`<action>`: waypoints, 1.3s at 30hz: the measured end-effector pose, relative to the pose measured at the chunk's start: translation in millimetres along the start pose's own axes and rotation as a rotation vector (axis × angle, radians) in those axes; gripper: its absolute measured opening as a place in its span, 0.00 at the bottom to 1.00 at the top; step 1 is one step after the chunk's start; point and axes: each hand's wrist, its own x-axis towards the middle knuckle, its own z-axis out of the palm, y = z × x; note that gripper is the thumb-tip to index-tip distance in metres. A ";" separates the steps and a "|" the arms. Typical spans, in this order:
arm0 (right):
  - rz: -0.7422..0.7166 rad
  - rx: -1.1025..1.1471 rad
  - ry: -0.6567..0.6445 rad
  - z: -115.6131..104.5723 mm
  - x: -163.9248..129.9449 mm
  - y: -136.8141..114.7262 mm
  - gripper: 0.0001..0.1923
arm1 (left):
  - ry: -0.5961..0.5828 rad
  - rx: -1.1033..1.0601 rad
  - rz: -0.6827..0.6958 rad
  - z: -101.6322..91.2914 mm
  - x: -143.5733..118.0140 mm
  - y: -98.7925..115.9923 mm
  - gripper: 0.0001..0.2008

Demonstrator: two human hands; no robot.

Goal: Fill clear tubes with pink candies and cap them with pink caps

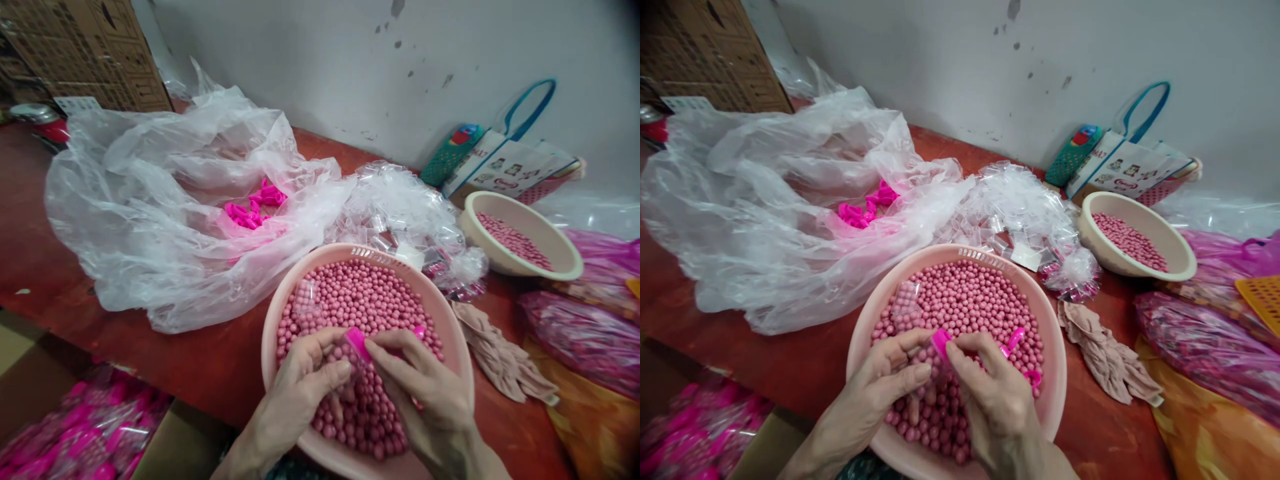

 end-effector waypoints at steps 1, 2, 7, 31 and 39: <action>-0.023 0.001 0.018 2.0 -0.9 -2.1 0.24 | 0.007 0.021 0.011 0.3 -0.3 -1.6 0.16; -0.051 -0.002 0.035 3.8 -1.9 -4.2 0.24 | 0.012 0.039 0.020 0.7 -0.5 -3.0 0.16; -0.031 0.012 0.021 6.4 -4.5 -10.0 0.22 | 0.018 0.048 0.022 2.3 -2.9 -1.6 0.22; 0.081 -0.144 0.139 32.5 6.3 -16.5 0.32 | 0.149 -0.046 0.156 8.1 -4.6 3.6 0.14; 0.705 0.669 0.234 -2.0 13.3 -7.9 0.09 | 0.087 -0.082 0.099 6.1 -2.8 1.6 0.14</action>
